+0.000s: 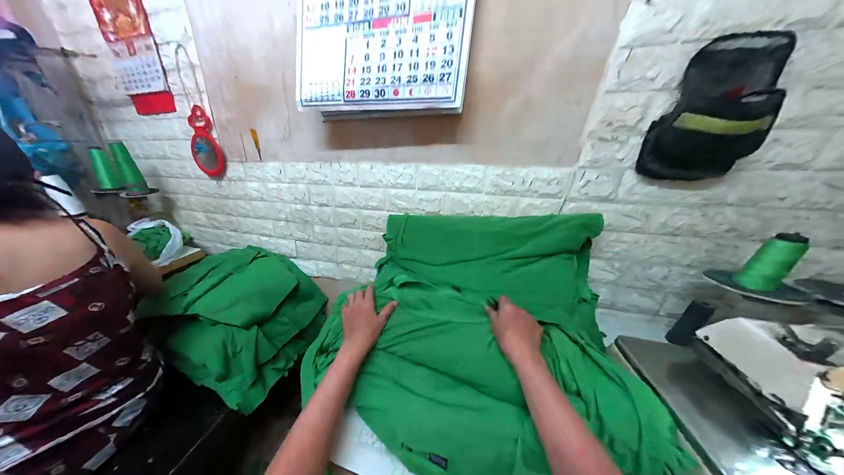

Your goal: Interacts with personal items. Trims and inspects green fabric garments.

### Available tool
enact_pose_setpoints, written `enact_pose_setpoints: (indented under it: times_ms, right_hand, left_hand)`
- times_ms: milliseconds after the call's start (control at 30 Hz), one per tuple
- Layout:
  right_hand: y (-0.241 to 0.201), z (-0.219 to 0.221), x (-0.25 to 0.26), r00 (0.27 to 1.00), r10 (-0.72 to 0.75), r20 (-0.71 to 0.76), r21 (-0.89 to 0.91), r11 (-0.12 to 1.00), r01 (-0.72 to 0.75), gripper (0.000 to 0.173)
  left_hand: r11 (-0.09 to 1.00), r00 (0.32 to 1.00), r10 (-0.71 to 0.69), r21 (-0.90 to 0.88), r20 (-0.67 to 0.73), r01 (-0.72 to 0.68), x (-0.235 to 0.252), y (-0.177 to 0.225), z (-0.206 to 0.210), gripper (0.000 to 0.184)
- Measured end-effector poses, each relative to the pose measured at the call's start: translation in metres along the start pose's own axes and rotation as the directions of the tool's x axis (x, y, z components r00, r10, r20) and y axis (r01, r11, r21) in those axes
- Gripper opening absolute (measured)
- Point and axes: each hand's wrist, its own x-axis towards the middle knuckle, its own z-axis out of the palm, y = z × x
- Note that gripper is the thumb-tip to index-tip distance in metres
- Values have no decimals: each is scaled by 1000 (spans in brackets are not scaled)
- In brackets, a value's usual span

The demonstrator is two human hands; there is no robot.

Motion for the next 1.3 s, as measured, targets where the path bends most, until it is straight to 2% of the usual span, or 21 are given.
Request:
enact_pose_setpoints:
  times_ms: [100, 167, 200, 267, 300, 333, 367, 400, 433, 467, 500, 600, 667, 733, 800, 867, 933, 1000, 1100, 1167, 1300]
  right_hand:
    - [0, 7, -7, 997, 1, -72, 5, 1000, 0, 42]
    - [0, 8, -8, 989, 25, -144, 44, 999, -19, 40]
    - [0, 8, -8, 984, 51, -174, 72, 997, -39, 40]
    - [-1, 9, -8, 969, 73, -238, 128, 991, -43, 39]
    - [0, 10, -8, 959, 70, -274, 155, 987, -27, 37]
    - [0, 12, -8, 956, 69, -286, 170, 985, -20, 35]
    - [1, 13, -9, 958, 68, -278, 170, 985, -21, 35]
    - [1, 14, -9, 961, 65, -270, 160, 987, -22, 35]
    - [0, 15, -10, 962, 64, -264, 149, 988, -24, 36]
    - [-1, 14, -10, 963, 59, -263, 139, 990, -23, 36]
    - [-2, 14, -11, 963, 55, -264, 138, 990, -19, 36]
    - [-2, 16, -16, 955, 27, -294, 149, 989, 18, 34]
    - [-1, 19, -17, 948, 12, -317, 162, 986, 42, 34]
    - [1, 21, -16, 942, 6, -334, 188, 980, 60, 38]
    - [2, 23, -16, 935, 3, -354, 216, 973, 79, 45]
    - [3, 25, -16, 917, 3, -398, 248, 963, 105, 51]
    - [3, 25, -17, 896, 2, -444, 275, 952, 135, 52]
    - [4, 25, -19, 879, -6, -477, 288, 944, 163, 49]
    - [5, 25, -18, 879, -11, -476, 289, 943, 168, 43]
    - [6, 24, -18, 893, -18, -450, 294, 941, 168, 42]
    - [5, 25, -18, 896, -11, -445, 292, 943, 157, 41]
  left_hand:
    - [997, 999, -4, 78, -32, 6, 3, 4, -15, 58]
    - [990, 990, 83, 127, -114, -68, 13, 13, -28, 55]
    - [980, 963, 163, 151, -214, -132, 20, 16, -32, 52]
    - [935, 823, 350, 216, -447, -281, 39, 18, -30, 44]
    - [911, 761, 412, 246, -501, -331, 49, 20, -26, 40]
    - [898, 758, 438, 265, -484, -350, 55, 20, -17, 38]
    - [904, 827, 418, 258, -375, -340, 57, 19, -5, 38]
    - [922, 920, 349, 238, -178, -304, 55, 17, 7, 40]
    - [940, 967, 254, 230, 24, -253, 55, 13, 19, 44]
    - [955, 974, 171, 216, 151, -201, 55, 11, 24, 47]
    - [971, 970, 112, 185, 215, -154, 56, 10, 21, 48]
    - [995, 941, 21, 84, 338, -53, 53, 15, -6, 47]
    - [999, 955, 1, 44, 296, -15, 45, 21, -19, 41]
    - [1000, 991, 14, 20, 131, -17, 36, 31, -22, 43]
    - [996, 995, 81, -21, -59, -82, 30, 42, -18, 39]
    - [974, 971, 184, -108, -150, -201, 31, 53, -12, 31]
    - [932, 965, 239, -252, -109, -259, 33, 68, -7, 32]
    - [907, 970, 244, -354, -2, -229, 36, 85, -3, 38]
    - [908, 957, 255, -374, 140, -188, 46, 99, 8, 36]
    - [910, 955, 237, -384, 177, -155, 53, 103, 14, 29]
    - [888, 964, 146, -458, 222, -28, 56, 105, 12, 32]
